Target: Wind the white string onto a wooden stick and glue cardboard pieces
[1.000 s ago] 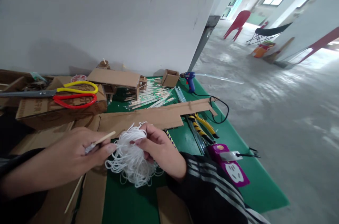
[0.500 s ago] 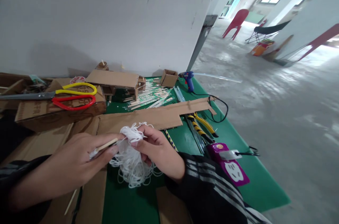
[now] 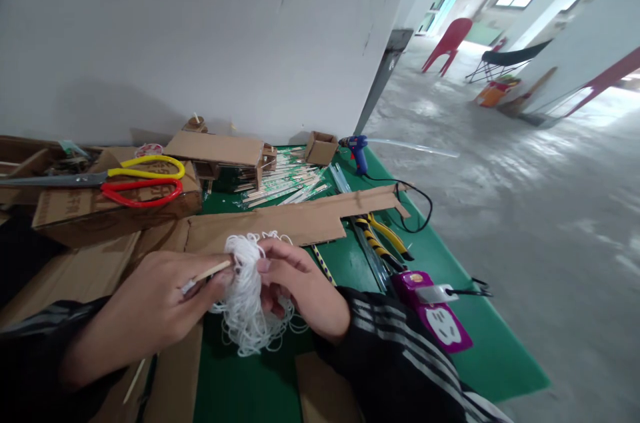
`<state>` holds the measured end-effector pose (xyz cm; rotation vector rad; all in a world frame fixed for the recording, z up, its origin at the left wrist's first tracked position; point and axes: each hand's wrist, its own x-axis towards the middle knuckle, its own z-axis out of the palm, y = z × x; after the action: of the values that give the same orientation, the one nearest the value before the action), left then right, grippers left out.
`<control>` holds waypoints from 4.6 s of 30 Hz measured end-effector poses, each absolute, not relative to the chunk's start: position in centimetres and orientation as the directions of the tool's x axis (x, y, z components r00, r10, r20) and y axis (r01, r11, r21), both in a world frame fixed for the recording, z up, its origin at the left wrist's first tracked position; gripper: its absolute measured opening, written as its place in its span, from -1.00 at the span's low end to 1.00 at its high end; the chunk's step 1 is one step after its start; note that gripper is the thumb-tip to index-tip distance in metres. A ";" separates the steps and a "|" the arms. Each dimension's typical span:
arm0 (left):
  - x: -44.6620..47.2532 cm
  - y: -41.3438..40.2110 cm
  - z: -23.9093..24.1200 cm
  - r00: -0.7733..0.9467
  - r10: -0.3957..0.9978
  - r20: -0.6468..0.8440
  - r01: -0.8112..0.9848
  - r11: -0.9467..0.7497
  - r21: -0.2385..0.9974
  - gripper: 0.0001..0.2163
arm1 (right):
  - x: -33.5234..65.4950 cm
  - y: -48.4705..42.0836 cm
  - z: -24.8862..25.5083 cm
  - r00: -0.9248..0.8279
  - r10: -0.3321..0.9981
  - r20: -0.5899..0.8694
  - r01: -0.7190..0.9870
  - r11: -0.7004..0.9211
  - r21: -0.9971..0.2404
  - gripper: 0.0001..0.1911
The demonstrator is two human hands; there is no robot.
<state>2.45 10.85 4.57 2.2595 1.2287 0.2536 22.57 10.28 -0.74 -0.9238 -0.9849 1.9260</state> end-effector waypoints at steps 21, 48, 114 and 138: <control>2.5 11.4 1.5 0.528 0.848 -0.044 0.766 -0.453 0.456 -0.79 | 22.5 10.7 -1.5 -0.272 0.921 -0.278 -0.213 -0.339 -0.916 -0.64; 1.8 11.2 3.5 0.584 0.812 -0.013 0.687 -0.486 0.540 -0.75 | 23.2 11.3 -2.1 -0.673 0.680 -0.291 0.031 -0.367 -0.930 -0.45; 1.9 11.9 4.2 0.628 0.749 -0.211 0.598 -0.291 0.747 -0.77 | 22.6 11.0 -1.6 -0.520 0.838 -0.167 -0.008 -0.201 -0.980 -0.69; -0.8 11.8 -1.4 0.658 0.703 -0.270 -0.029 0.381 0.924 -0.18 | 22.8 10.8 -1.4 -0.603 0.763 -0.233 -0.477 -0.579 -0.661 -0.73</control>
<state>-0.83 11.77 -1.43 1.0919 0.7322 0.5243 22.78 10.81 -1.36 -0.6594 -0.7161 2.1889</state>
